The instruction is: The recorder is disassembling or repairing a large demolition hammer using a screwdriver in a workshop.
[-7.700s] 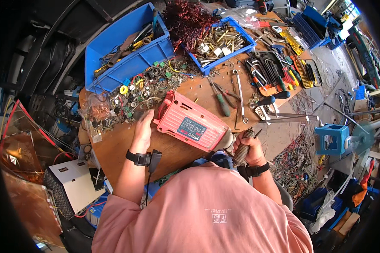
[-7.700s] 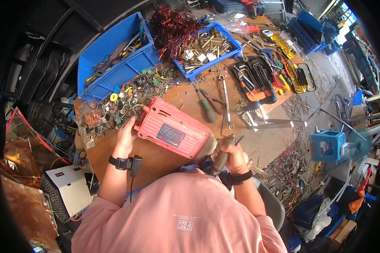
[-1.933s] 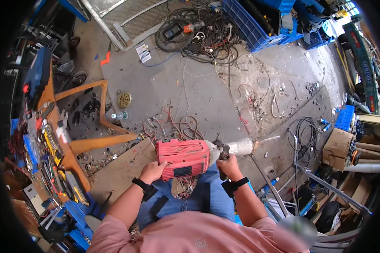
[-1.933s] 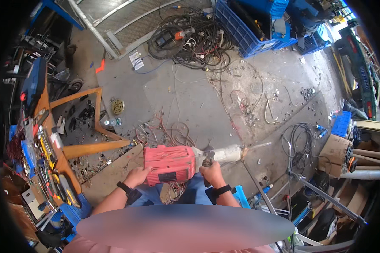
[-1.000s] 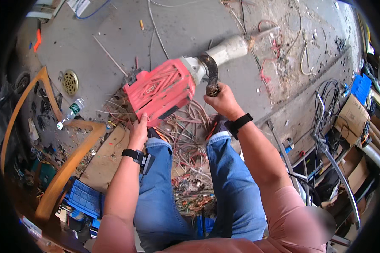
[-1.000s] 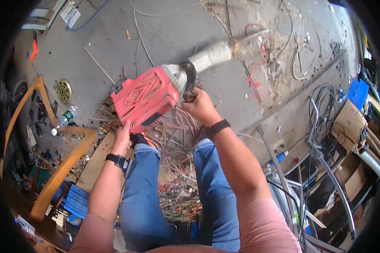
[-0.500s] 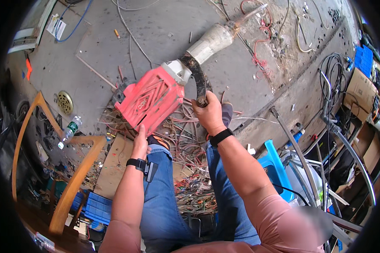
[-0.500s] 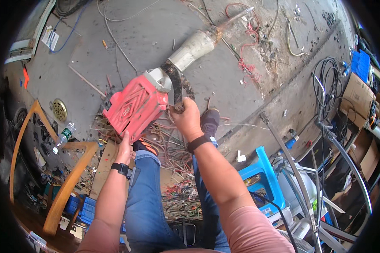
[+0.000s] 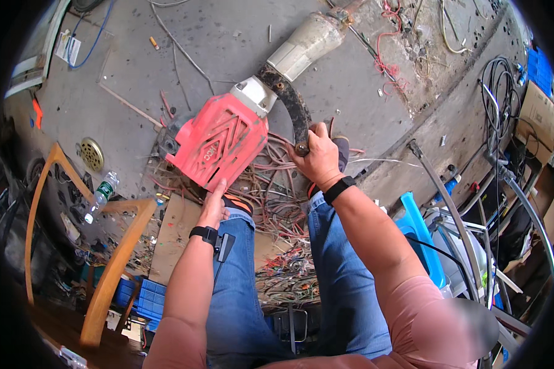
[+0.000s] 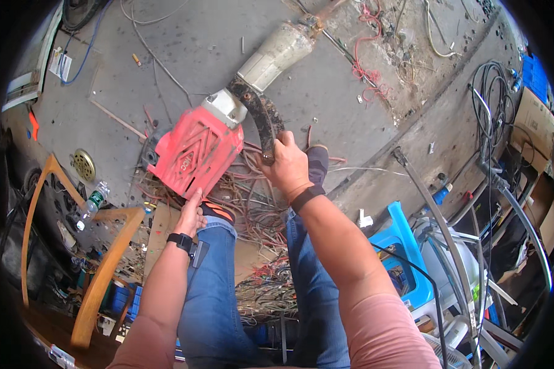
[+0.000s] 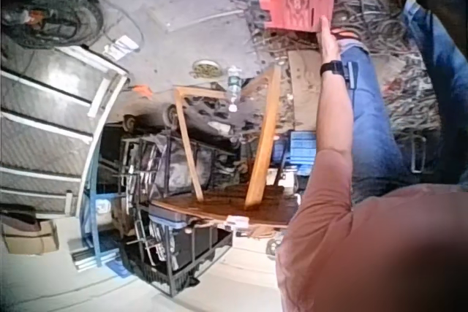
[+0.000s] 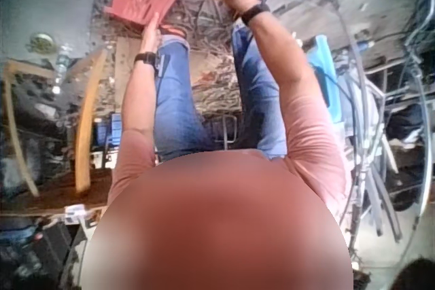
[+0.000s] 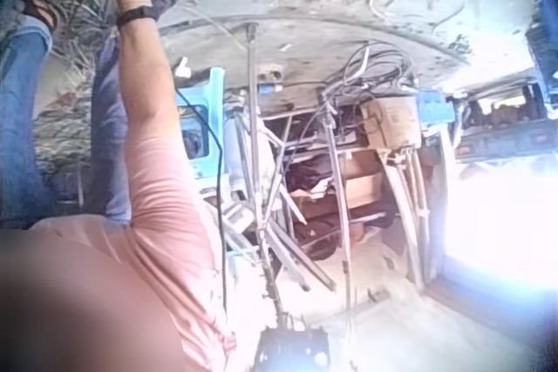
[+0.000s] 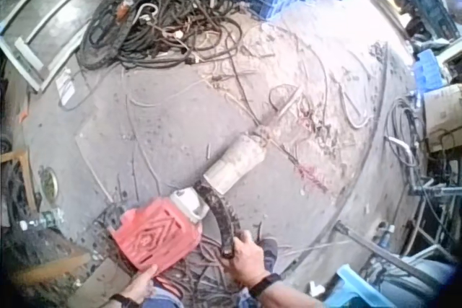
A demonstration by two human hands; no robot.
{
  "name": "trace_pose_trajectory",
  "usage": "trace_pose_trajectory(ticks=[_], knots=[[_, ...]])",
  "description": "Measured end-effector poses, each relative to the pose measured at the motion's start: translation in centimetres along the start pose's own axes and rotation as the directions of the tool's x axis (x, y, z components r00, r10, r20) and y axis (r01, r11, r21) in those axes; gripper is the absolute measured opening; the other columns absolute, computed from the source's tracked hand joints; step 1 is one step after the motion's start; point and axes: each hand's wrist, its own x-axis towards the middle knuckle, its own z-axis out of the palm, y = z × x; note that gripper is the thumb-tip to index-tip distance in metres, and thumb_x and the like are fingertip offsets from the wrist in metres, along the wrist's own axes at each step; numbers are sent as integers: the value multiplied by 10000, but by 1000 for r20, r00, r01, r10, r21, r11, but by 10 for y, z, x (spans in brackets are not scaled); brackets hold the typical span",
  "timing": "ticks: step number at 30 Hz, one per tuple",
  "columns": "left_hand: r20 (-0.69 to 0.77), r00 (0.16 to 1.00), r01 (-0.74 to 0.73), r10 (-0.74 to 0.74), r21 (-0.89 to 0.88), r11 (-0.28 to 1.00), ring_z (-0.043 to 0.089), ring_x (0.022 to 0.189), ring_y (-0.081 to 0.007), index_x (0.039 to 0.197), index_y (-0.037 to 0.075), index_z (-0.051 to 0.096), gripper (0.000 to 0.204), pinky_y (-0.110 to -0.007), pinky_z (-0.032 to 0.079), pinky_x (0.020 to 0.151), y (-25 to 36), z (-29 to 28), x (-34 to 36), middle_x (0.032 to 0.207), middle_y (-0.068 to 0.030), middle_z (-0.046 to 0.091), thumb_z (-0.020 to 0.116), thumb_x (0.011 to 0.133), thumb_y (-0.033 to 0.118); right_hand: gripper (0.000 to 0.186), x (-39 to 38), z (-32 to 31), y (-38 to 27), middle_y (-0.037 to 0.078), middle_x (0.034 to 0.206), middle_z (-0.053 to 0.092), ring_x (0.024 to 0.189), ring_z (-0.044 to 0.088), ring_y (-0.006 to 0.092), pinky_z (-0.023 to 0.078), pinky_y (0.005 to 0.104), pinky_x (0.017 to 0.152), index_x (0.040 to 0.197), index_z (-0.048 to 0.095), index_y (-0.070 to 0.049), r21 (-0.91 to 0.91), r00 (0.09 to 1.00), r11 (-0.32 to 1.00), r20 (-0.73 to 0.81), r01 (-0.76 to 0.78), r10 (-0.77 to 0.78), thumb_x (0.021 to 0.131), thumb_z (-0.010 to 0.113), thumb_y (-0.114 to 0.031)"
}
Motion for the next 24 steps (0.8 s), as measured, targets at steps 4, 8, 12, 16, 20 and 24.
trace_pose_trajectory(ticks=[4, 8, 12, 16, 20, 24], knots=[[20, 998, -64, 64, -10, 998, 422, 384, -120, 1217, 74, 410, 710, -239, 364, 358, -1, 2, 5, 576, 17, 325, 583, 758, 586, 391, -3, 6, 7, 124, 937, 519, 790, 589, 298, 501, 382, 632, 864, 576, -26, 16, 998, 999, 28, -51, 51, 659, 731, -321], [50, 997, -68, 64, 79, 995, 458, 416, -125, 1215, 80, 418, 670, -233, 380, 371, 2, 1, 10, 657, -17, 399, 612, 761, 533, 393, -3, -10, 7, 128, 963, 528, 796, 591, 307, 500, 390, 653, 899, 576, -37, -12, 974, 989, 172, -150, 149, 666, 731, -314], [2, 1000, -30, 30, 150, 988, 558, 505, -175, 1171, 41, 442, 593, -289, 439, 407, 5, 4, 3, 854, -116, 524, 646, 767, 423, 399, -3, -42, 11, 142, 971, 543, 809, 588, 328, 489, 411, 697, 923, 581, -41, -77, 945, 990, 295, -122, 139, 685, 714, -332], [-128, 984, -103, 126, 171, 980, 596, 549, -193, 1075, -9, 488, 454, -308, 472, 447, -10, 10, -11, 827, -135, 574, 635, 790, 312, 287, -8, -83, 19, 178, 892, 568, 857, 573, 354, 468, 413, 745, 879, 604, -8, -95, 906, 979, 372, -179, 202, 801, 590, -283], [-219, 867, -341, 449, 397, 852, 563, 505, -158, 937, -27, 574, 304, -280, 442, 438, -60, 3, 0, 728, -94, 598, 629, 790, 233, 264, -9, -121, 18, 214, 874, 578, 847, 553, 377, 440, 402, 737, 838, 591, 15, 110, 904, 929, 296, -353, 308, 871, 496, -229], [-31, 974, -211, 225, 238, 948, 616, 623, -225, 854, -41, 608, 291, -316, 486, 559, -25, 47, -50, 757, -135, 636, 650, 770, 234, 339, -20, -145, 23, 240, 780, 571, 770, 545, 399, 425, 406, 677, 824, 573, 32, 255, 835, 802, 285, -540, 471, 907, 459, -276]])
